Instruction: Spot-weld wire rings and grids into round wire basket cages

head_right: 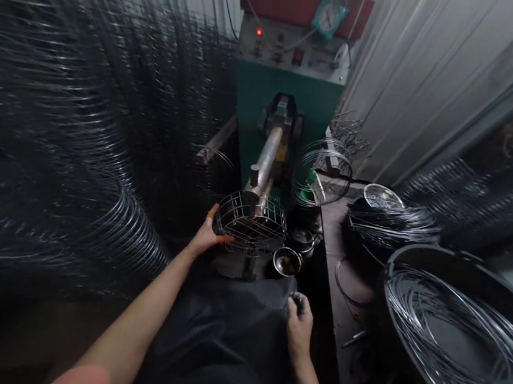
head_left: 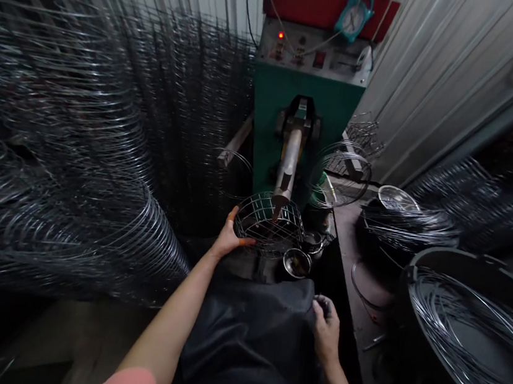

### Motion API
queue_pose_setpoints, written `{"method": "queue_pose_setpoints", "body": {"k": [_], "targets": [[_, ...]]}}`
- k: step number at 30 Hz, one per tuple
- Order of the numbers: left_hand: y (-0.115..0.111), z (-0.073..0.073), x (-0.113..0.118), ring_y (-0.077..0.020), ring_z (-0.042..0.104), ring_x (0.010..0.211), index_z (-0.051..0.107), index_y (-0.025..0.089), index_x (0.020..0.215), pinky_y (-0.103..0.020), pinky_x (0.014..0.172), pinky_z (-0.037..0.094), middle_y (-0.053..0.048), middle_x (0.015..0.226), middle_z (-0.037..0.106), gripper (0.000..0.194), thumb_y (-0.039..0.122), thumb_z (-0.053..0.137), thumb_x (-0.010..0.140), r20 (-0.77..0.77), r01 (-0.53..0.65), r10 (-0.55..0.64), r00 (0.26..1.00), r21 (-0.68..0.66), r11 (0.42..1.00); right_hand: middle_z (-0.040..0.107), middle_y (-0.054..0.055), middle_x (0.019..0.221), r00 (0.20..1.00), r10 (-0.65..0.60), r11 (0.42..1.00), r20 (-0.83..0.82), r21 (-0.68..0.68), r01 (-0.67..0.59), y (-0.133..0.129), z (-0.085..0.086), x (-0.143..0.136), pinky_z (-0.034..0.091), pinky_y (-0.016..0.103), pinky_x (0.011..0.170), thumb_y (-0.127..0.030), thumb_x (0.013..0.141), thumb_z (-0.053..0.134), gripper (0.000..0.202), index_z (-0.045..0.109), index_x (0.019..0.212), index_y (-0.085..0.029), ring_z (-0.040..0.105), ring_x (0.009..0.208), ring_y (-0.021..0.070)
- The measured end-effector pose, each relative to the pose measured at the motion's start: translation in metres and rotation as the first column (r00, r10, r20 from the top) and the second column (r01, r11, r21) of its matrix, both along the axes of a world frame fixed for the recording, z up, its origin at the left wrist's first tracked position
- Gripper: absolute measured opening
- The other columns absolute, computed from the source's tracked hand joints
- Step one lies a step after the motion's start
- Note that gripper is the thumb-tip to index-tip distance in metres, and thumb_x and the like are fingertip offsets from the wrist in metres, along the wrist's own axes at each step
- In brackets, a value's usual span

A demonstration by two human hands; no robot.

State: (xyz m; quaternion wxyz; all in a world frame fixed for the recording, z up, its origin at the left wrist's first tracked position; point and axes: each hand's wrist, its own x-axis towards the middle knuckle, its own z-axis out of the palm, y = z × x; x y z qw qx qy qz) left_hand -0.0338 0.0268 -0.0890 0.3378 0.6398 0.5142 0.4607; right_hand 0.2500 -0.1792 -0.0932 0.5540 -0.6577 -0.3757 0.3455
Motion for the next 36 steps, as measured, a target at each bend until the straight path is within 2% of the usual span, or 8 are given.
{"method": "queue_pose_setpoints", "body": {"k": [4, 11, 14, 18, 22, 24, 29, 36], "targets": [[0.004, -0.007, 0.006, -0.0278, 0.040, 0.128, 0.031, 0.018, 0.135, -0.043, 0.108, 0.029, -0.015, 0.136, 0.041, 0.100, 0.047, 0.081, 0.054, 0.156, -0.018, 0.014, 0.988, 0.028, 0.999, 0.067, 0.009, 0.078, 0.919, 0.167, 0.986, 0.357, -0.052, -0.159, -0.021, -0.022, 0.001, 0.052, 0.039, 0.069, -0.039, 0.075, 0.058, 0.019, 0.063, 0.080, -0.021, 0.064, 0.075, 0.0265], [-0.008, 0.003, 0.006, -0.0291, 0.046, 0.122, 0.042, 0.017, 0.124, -0.045, 0.104, 0.036, -0.015, 0.129, 0.048, 0.093, 0.051, 0.083, 0.048, 0.249, -0.020, 0.014, 0.968, 0.019, 1.000, 0.066, 0.008, 0.079, 0.847, 0.209, 0.978, 0.489, -0.078, -0.196, -0.019, -0.030, 0.003, 0.052, 0.033, 0.069, -0.041, 0.081, 0.047, 0.025, 0.059, 0.083, -0.019, 0.064, 0.073, 0.0212], [-0.028, 0.015, -0.001, -0.0309, 0.043, 0.125, 0.043, 0.017, 0.126, -0.046, 0.104, 0.036, -0.015, 0.133, 0.043, 0.092, 0.053, 0.081, 0.050, 0.089, 0.022, -0.030, 0.996, 0.092, 0.995, 0.066, 0.006, 0.075, 0.859, 0.289, 0.957, 0.423, -0.104, -0.271, -0.014, -0.008, 0.000, 0.051, 0.028, 0.065, -0.042, 0.082, 0.047, 0.026, 0.059, 0.082, -0.019, 0.064, 0.071, 0.0191], [-0.056, 0.046, -0.006, -0.0325, 0.035, 0.131, 0.042, 0.017, 0.129, -0.047, 0.110, 0.029, -0.015, 0.139, 0.038, 0.094, 0.049, 0.082, 0.050, -0.275, 0.170, -0.122, 0.954, 0.159, 0.973, 0.067, 0.005, 0.085, 0.803, 0.451, 0.886, 0.389, -0.083, -0.457, 0.000, 0.052, -0.014, 0.049, 0.025, 0.070, -0.037, 0.079, 0.055, 0.027, 0.059, 0.099, -0.018, 0.063, 0.077, 0.0172], [-0.071, 0.084, 0.009, -0.0360, 0.030, 0.133, 0.038, 0.014, 0.133, -0.051, 0.111, 0.024, -0.018, 0.140, 0.037, 0.100, 0.037, 0.084, 0.047, -0.561, 0.286, -0.167, 0.811, 0.132, 0.949, 0.068, 0.001, 0.081, 0.534, 0.725, 0.668, 0.435, -0.256, -0.698, 0.040, 0.113, -0.034, 0.044, 0.022, 0.069, -0.021, 0.076, 0.056, 0.018, 0.065, 0.091, -0.018, 0.061, 0.075, 0.0151], [-0.075, 0.098, 0.019, -0.0370, 0.030, 0.133, 0.039, 0.013, 0.131, -0.053, 0.112, 0.020, -0.019, 0.141, 0.037, 0.096, 0.032, 0.082, 0.048, -0.631, 0.306, -0.168, 0.757, 0.116, 0.945, 0.069, 0.001, 0.081, 0.458, 0.766, 0.618, 0.451, -0.323, -0.717, 0.061, 0.130, -0.046, 0.043, 0.022, 0.069, -0.014, 0.075, 0.053, 0.018, 0.068, 0.085, -0.017, 0.061, 0.077, 0.0151], [-0.077, 0.109, 0.023, -0.0380, 0.029, 0.133, 0.044, 0.015, 0.126, -0.052, 0.111, 0.021, -0.018, 0.142, 0.036, 0.088, 0.028, 0.081, 0.048, -0.637, 0.281, -0.154, 0.755, 0.102, 0.954, 0.069, 0.002, 0.079, 0.396, 0.718, 0.667, 0.572, -0.404, -0.626, 0.081, 0.141, -0.071, 0.041, 0.022, 0.068, -0.010, 0.077, 0.052, 0.020, 0.070, 0.082, -0.016, 0.061, 0.077, 0.0155], [-0.076, 0.109, 0.021, -0.0379, 0.029, 0.133, 0.043, 0.014, 0.127, -0.051, 0.112, 0.020, -0.017, 0.142, 0.035, 0.089, 0.028, 0.080, 0.047, -0.622, 0.288, -0.174, 0.763, 0.087, 0.954, 0.067, 0.002, 0.085, 0.295, 0.712, 0.660, 0.637, -0.464, -0.591, 0.082, 0.148, -0.066, 0.042, 0.021, 0.067, -0.016, 0.075, 0.060, 0.022, 0.063, 0.097, -0.016, 0.061, 0.079, 0.0158]]}}
